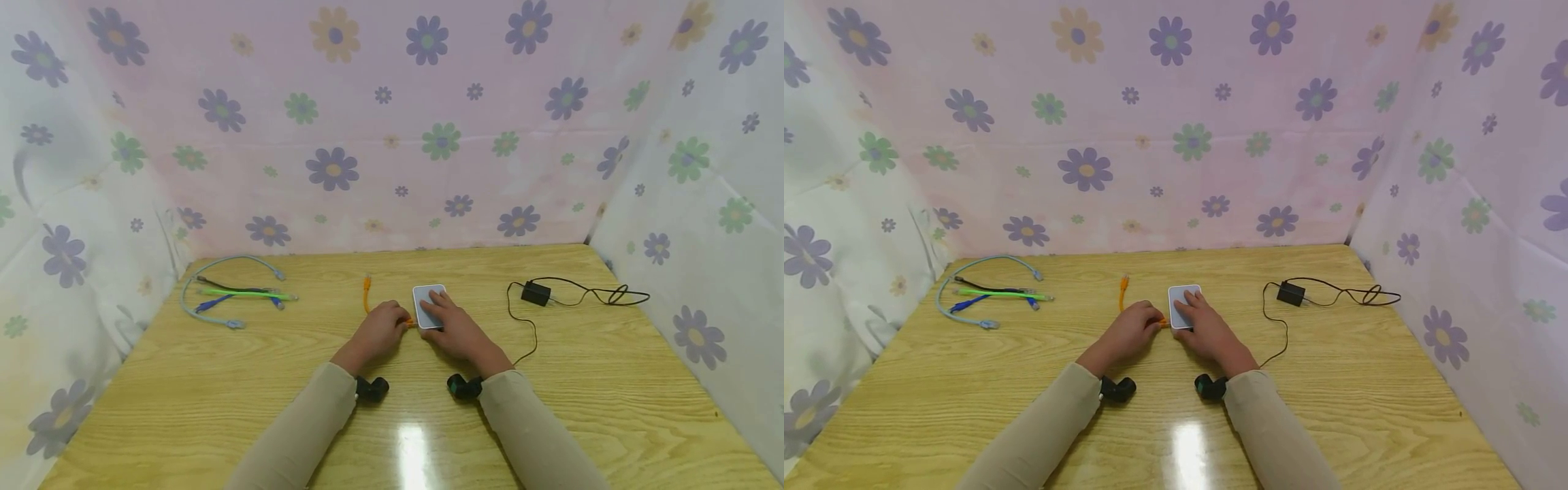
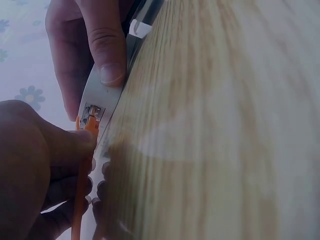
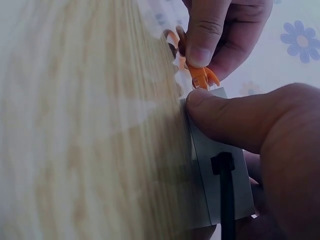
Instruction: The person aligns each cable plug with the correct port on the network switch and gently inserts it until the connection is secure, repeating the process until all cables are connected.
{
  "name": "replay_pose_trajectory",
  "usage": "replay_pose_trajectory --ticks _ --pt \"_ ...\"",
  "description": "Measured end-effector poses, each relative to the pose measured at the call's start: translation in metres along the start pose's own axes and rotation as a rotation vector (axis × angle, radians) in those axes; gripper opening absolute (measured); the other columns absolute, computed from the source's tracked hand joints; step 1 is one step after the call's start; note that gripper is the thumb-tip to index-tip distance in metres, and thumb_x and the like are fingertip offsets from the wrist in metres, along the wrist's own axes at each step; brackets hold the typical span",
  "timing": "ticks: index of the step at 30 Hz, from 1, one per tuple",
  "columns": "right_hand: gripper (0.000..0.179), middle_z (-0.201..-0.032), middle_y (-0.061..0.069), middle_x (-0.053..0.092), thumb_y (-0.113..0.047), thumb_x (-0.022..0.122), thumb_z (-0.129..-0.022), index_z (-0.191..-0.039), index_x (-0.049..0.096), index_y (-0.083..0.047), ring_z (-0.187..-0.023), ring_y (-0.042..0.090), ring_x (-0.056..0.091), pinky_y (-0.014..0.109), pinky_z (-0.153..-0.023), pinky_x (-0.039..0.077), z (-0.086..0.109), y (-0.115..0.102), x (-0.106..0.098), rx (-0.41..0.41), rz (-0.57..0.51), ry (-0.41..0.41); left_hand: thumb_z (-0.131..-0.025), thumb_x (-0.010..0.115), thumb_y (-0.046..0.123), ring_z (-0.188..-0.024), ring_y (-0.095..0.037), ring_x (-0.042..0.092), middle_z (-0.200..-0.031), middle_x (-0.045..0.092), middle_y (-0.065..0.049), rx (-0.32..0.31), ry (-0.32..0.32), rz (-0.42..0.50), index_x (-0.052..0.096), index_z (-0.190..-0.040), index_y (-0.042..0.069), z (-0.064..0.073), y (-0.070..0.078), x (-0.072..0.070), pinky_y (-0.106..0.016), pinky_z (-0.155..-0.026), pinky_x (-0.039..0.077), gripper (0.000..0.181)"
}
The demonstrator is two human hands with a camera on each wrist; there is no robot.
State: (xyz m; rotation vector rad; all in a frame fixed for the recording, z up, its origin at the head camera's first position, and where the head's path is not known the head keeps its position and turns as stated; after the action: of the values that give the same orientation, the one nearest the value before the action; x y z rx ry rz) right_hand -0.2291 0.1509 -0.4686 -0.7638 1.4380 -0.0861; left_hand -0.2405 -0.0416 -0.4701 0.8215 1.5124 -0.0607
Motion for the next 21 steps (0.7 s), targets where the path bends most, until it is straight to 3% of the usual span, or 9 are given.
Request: replay_pose_trajectory --ticks 21 --pt "0.063 -0.161 0.013 0.021 -0.028 0.064 -0.094 -0.149 0.039 -0.012 -0.15 0.036 0.012 0.058 -0.112 0.031 0.0022 -0.0078 -0.0024 0.034 -0.025 0.002 -0.096 0.057 0.01 -0.092 -0.021 0.058 -0.098 0.062 -0.006 0.014 -0.012 -0.049 0.071 -0.104 0.004 -0.0008 0.0062 -0.0029 -0.038 -0.087 0.049 0.017"
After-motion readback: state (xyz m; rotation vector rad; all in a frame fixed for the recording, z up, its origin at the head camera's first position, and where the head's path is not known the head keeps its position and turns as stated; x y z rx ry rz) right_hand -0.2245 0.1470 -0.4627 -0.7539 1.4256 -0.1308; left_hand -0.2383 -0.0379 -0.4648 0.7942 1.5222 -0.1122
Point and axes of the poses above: each hand's wrist, its own z-axis away from the middle knuckle, its own x-axis out of the palm, y = z × x, the point moved 1 cm from there along -z, towards the middle knuckle
